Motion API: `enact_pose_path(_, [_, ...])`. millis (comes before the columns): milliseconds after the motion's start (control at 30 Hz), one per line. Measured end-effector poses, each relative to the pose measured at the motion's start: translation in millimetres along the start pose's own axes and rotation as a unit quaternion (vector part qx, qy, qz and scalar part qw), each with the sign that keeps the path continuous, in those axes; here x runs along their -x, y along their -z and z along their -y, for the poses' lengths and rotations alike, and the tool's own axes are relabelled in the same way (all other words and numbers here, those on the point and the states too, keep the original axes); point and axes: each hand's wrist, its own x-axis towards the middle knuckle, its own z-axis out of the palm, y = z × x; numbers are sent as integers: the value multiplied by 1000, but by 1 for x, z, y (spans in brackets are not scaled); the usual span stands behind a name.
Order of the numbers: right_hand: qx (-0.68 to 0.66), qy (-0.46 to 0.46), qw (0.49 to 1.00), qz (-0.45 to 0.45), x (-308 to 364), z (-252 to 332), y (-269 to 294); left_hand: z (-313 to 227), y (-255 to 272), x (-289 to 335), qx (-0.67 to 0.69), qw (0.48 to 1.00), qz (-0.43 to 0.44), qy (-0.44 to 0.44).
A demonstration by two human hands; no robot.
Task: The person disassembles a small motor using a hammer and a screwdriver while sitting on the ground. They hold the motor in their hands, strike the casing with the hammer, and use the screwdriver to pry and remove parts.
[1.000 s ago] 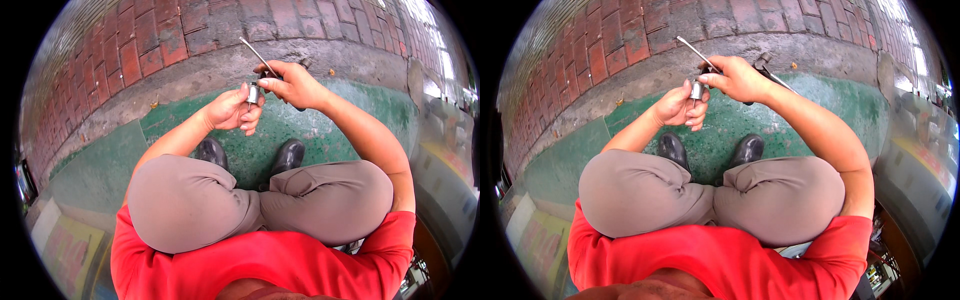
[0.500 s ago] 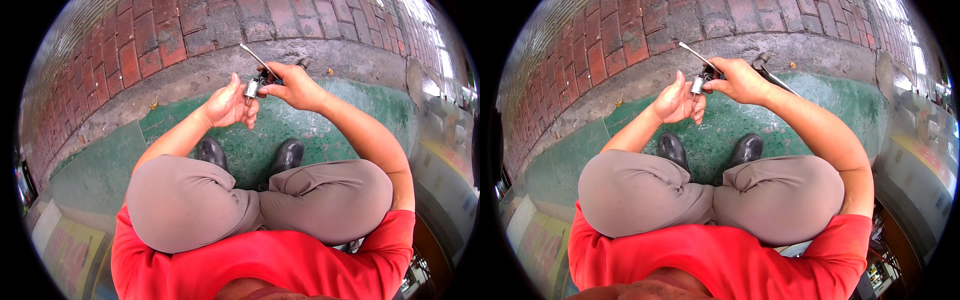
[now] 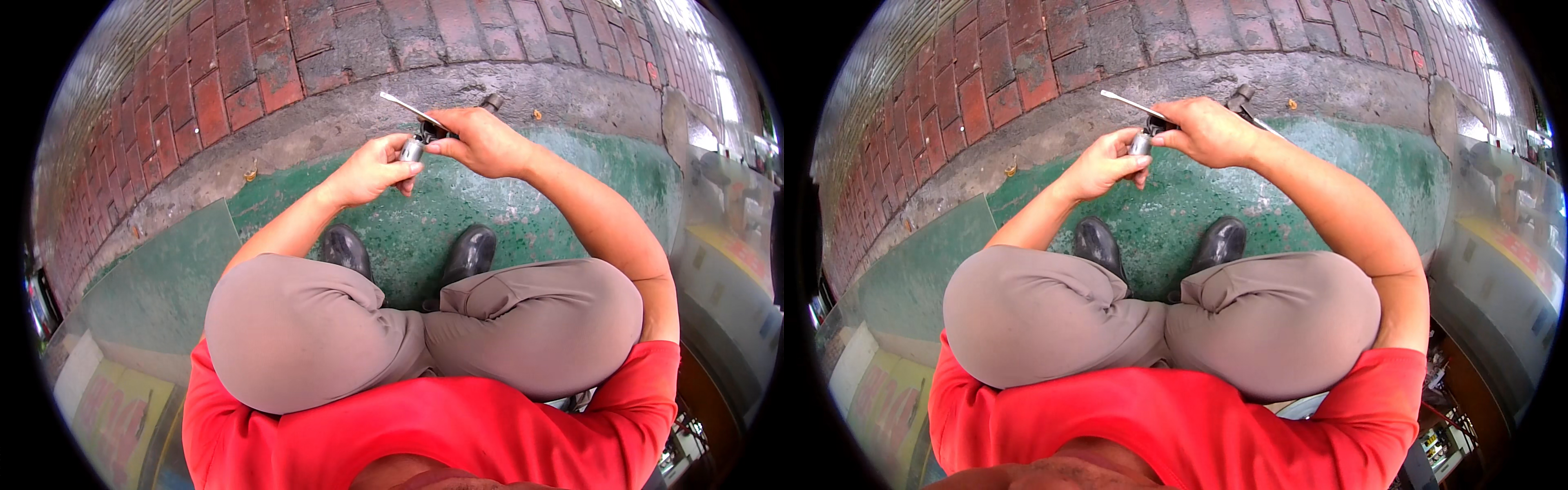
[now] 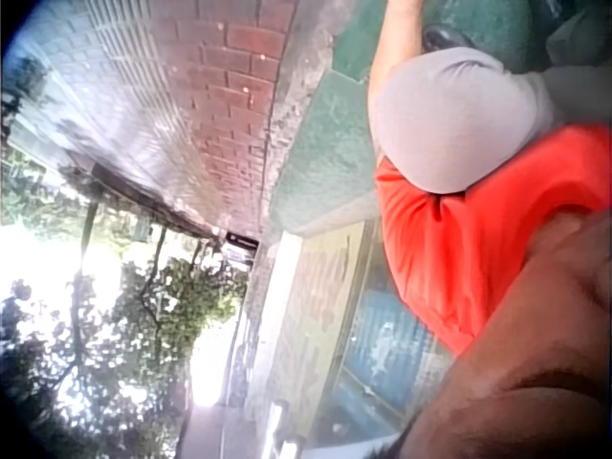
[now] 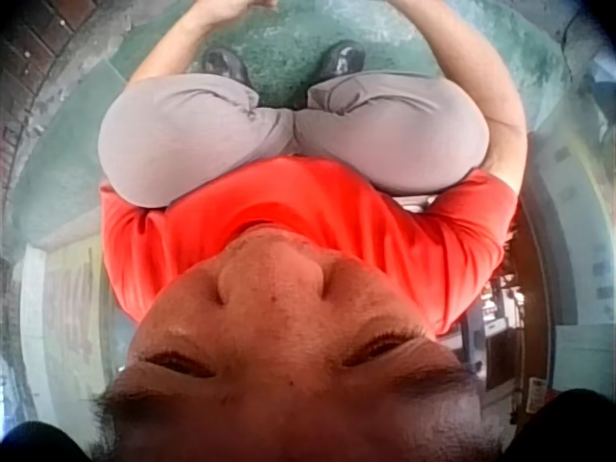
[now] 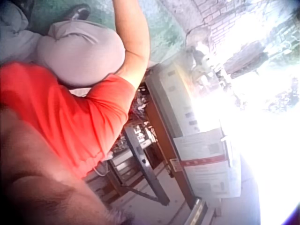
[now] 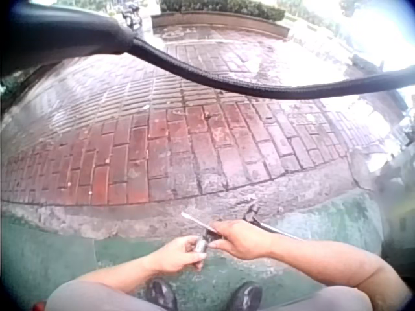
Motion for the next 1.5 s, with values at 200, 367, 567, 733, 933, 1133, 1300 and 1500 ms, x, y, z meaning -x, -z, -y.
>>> enact_pose_path(200, [-48,3,993,110,6,-7,5,-8,-6,5,-232,972,-13,-40])
enact_pose_path(367, [-110,-42,980,163,10,-12,5,-11,1,4,-345,937,53,-19])
enact_pose_path(567, [-233,-181,945,142,11,-9,11,-11,3,-1,-28,996,64,59])
enact_pose_path(733, [-276,-166,934,152,12,-8,11,-10,6,2,124,985,87,85])
enact_pose_path(933, [-273,-184,932,150,17,-16,0,2,3,1,173,974,96,108])
enact_pose_path(1133, [-180,-189,963,73,10,-4,6,-11,-2,4,234,964,82,91])
enact_pose_path(1300, [-175,-214,961,20,2,-8,-6,-1,3,-8,294,951,46,89])
enact_pose_path(1500, [-159,-271,948,53,-2,-9,-8,-1,3,-6,293,947,10,133])
